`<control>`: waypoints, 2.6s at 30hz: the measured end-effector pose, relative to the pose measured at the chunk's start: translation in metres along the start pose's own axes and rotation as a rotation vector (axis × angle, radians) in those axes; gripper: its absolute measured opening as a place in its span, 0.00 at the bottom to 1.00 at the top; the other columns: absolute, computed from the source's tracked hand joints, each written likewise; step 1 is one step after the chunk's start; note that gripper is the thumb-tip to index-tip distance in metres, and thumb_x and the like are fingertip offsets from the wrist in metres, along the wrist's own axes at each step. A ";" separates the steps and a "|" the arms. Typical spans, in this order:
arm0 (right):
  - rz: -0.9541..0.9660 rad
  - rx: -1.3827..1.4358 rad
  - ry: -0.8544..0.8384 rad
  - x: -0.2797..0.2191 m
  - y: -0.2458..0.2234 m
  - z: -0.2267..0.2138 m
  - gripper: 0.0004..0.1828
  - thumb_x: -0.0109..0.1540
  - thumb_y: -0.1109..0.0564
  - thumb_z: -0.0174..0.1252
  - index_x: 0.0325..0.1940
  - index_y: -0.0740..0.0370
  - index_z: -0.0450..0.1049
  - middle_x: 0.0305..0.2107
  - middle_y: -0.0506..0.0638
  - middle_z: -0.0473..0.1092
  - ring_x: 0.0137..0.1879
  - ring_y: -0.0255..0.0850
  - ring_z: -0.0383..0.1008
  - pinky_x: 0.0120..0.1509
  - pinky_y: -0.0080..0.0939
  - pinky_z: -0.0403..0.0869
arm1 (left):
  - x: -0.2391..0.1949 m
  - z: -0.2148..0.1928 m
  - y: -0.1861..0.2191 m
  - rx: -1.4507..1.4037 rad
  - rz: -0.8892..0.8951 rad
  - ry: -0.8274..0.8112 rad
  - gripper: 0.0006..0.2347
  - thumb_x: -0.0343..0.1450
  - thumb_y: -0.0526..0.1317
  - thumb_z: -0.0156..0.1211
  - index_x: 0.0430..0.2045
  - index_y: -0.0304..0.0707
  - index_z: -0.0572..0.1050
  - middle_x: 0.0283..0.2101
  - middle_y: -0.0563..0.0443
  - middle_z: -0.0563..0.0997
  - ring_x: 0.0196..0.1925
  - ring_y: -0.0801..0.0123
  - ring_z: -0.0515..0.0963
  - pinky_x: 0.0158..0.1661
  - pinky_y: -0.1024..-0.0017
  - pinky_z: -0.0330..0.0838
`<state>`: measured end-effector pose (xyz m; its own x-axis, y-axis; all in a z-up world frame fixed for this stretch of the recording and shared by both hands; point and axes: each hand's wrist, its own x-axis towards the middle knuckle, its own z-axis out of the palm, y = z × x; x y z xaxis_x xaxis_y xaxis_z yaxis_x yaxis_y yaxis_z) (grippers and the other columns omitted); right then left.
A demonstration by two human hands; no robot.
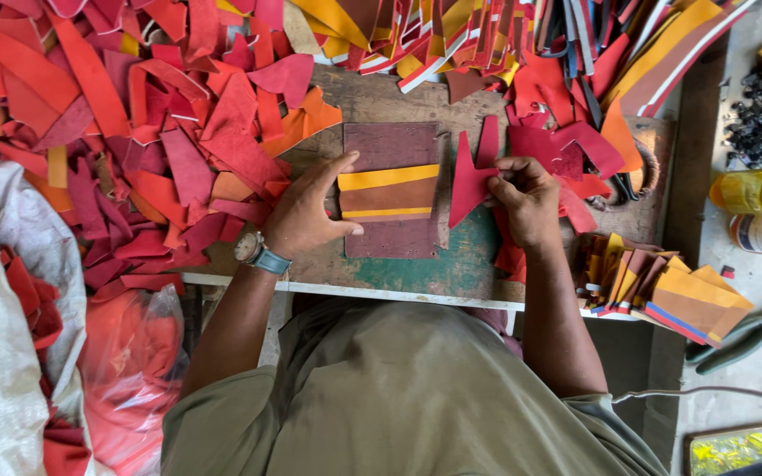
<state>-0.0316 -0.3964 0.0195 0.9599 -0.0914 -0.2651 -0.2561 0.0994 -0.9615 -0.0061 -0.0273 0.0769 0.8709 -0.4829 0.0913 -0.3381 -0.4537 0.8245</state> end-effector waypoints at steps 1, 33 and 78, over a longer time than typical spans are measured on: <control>-0.002 0.001 0.006 0.001 0.000 0.000 0.11 0.65 0.70 0.58 0.51 0.66 0.73 0.37 0.46 0.72 0.39 0.31 0.75 0.42 0.33 0.80 | -0.001 -0.001 0.004 0.024 0.052 0.045 0.45 0.54 0.39 0.82 0.67 0.38 0.60 0.59 0.37 0.74 0.62 0.48 0.74 0.61 0.58 0.68; 0.010 -0.134 0.119 -0.001 -0.009 0.012 0.13 0.66 0.68 0.55 0.54 0.67 0.75 0.34 0.42 0.71 0.36 0.26 0.68 0.41 0.27 0.71 | 0.031 0.073 0.026 0.025 0.005 -0.056 0.13 0.70 0.34 0.63 0.49 0.33 0.79 0.57 0.46 0.75 0.57 0.53 0.78 0.56 0.61 0.73; -0.330 -0.285 0.356 -0.047 -0.112 -0.086 0.16 0.66 0.66 0.66 0.57 0.68 0.73 0.42 0.48 0.76 0.46 0.30 0.76 0.54 0.31 0.78 | 0.034 0.078 0.041 0.188 -0.118 -0.134 0.15 0.71 0.37 0.63 0.52 0.39 0.76 0.59 0.46 0.72 0.52 0.44 0.76 0.53 0.53 0.70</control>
<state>-0.0583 -0.4883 0.1335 0.9093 -0.4057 0.0924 -0.0170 -0.2582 -0.9659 -0.0182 -0.1210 0.0699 0.8577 -0.5072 -0.0844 -0.3081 -0.6385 0.7053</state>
